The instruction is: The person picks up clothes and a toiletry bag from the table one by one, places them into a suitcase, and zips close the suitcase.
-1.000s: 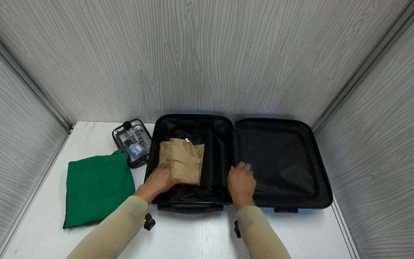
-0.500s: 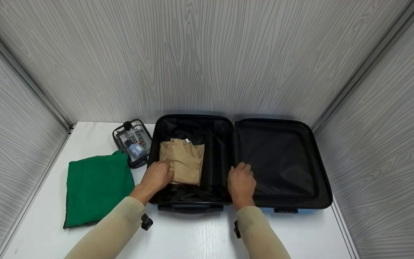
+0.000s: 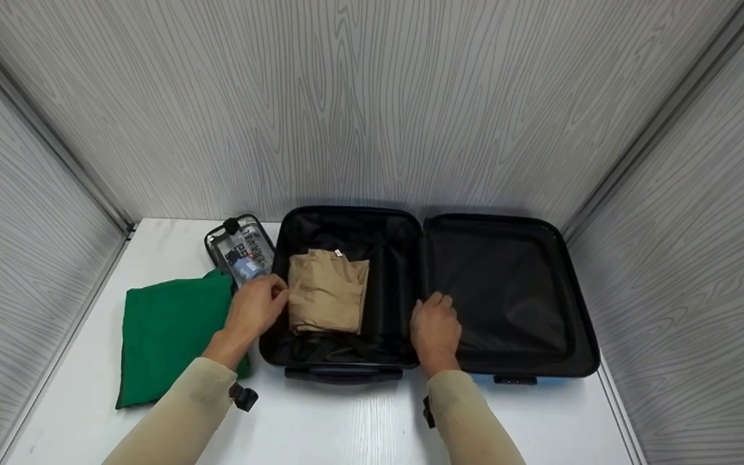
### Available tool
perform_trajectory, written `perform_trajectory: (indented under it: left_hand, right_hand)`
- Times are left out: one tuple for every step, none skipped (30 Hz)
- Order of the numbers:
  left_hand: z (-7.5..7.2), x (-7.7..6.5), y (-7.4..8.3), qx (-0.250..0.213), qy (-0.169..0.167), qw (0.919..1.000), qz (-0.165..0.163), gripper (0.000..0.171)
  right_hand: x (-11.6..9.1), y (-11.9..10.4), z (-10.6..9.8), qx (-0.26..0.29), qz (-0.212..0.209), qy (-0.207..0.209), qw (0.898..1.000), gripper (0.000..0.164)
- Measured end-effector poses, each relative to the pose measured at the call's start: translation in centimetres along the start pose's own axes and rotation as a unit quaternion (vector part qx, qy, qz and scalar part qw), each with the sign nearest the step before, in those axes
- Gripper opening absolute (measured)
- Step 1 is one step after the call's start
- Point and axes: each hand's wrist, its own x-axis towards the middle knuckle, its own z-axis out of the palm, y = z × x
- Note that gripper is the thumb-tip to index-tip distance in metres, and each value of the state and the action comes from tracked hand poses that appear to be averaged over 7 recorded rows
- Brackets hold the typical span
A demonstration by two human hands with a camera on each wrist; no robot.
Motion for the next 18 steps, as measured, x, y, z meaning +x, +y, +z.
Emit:
perform_trajectory:
  left_hand:
    - [-0.3,-0.1,-0.2,-0.004,0.002,1.0000,-0.001,0.014]
    - [-0.6,-0.2,-0.4,-0.008,0.004,1.0000,-0.003,0.013]
    - [-0.9,-0.4,-0.7,-0.009,0.007,0.9999,-0.005,0.013]
    - [-1.2,-0.5,-1.0,-0.010,0.011,0.9999,-0.007,0.013]
    - [-1.5,-0.5,-1.3,-0.009,0.016,0.9998,-0.008,0.013]
    - [-1.8,-0.6,-1.6,-0.011,0.020,0.9997,-0.011,0.013]
    - [-2.2,-0.7,-2.0,-0.011,0.023,0.9995,-0.017,0.013]
    - [-2.6,-0.8,-2.4,-0.012,0.026,0.9994,-0.022,0.014]
    - [-3.0,-0.9,-2.9,-0.013,0.028,0.9992,-0.028,0.014]
    - [-3.4,-0.9,-3.3,-0.014,0.028,0.9989,-0.035,0.015]
    - [-3.9,-1.0,-3.8,-0.017,0.029,0.9986,-0.041,0.015]
    - [-4.3,-1.1,-4.3,-0.020,0.027,0.9982,-0.049,0.016]
    - [-4.7,-1.2,-4.9,-0.021,0.025,0.9978,-0.057,0.017]
    - [-5.1,-1.4,-5.4,-0.023,0.024,0.9975,-0.063,0.017]
    - [-5.5,-1.6,-5.9,-0.023,0.022,0.9971,-0.069,0.018]
    - [-5.9,-1.8,-6.4,-0.024,0.021,0.9967,-0.075,0.018]
    - [-6.3,-2.0,-7.0,-0.023,0.020,0.9963,-0.081,0.019]
    - [-6.7,-2.2,-7.5,-0.021,0.019,0.9959,-0.086,0.020]
  right_hand:
    - [0.0,0.0,0.0,-0.002,-0.002,0.004,1.000,0.034]
    - [0.0,-0.1,-0.1,-0.003,-0.003,0.005,1.000,0.034]
    - [0.0,-0.1,-0.1,-0.006,-0.005,0.003,1.000,0.034]
    - [0.0,-0.2,-0.2,-0.008,-0.005,-0.001,1.000,0.034]
    - [0.1,-0.2,-0.3,-0.011,-0.005,-0.008,1.000,0.034]
    - [0.2,-0.3,-0.4,-0.014,-0.003,-0.017,1.000,0.034]
    - [0.2,-0.3,-0.5,-0.016,-0.001,-0.027,1.000,0.034]
    - [0.3,-0.4,-0.6,-0.017,0.000,-0.034,0.999,0.034]
    - [0.4,-0.4,-0.7,-0.020,0.001,-0.040,0.999,0.034]
    - [0.5,-0.5,-0.8,-0.020,0.002,-0.044,0.999,0.035]
    - [0.6,-0.5,-0.9,-0.021,0.003,-0.048,0.999,0.035]
    - [0.6,-0.6,-1.0,-0.021,0.004,-0.049,0.999,0.035]
    - [0.7,-0.5,-1.1,-0.020,0.007,-0.051,0.998,0.035]
    - [0.7,-0.5,-1.2,-0.018,0.010,-0.054,0.998,0.036]
    - [0.7,-0.5,-1.2,-0.015,0.015,-0.058,0.998,0.037]
    - [0.7,-0.5,-1.3,-0.011,0.020,-0.062,0.998,0.038]
    - [0.7,-0.4,-1.3,-0.008,0.025,-0.067,0.997,0.039]
    - [0.7,-0.4,-1.3,-0.005,0.030,-0.072,0.997,0.040]
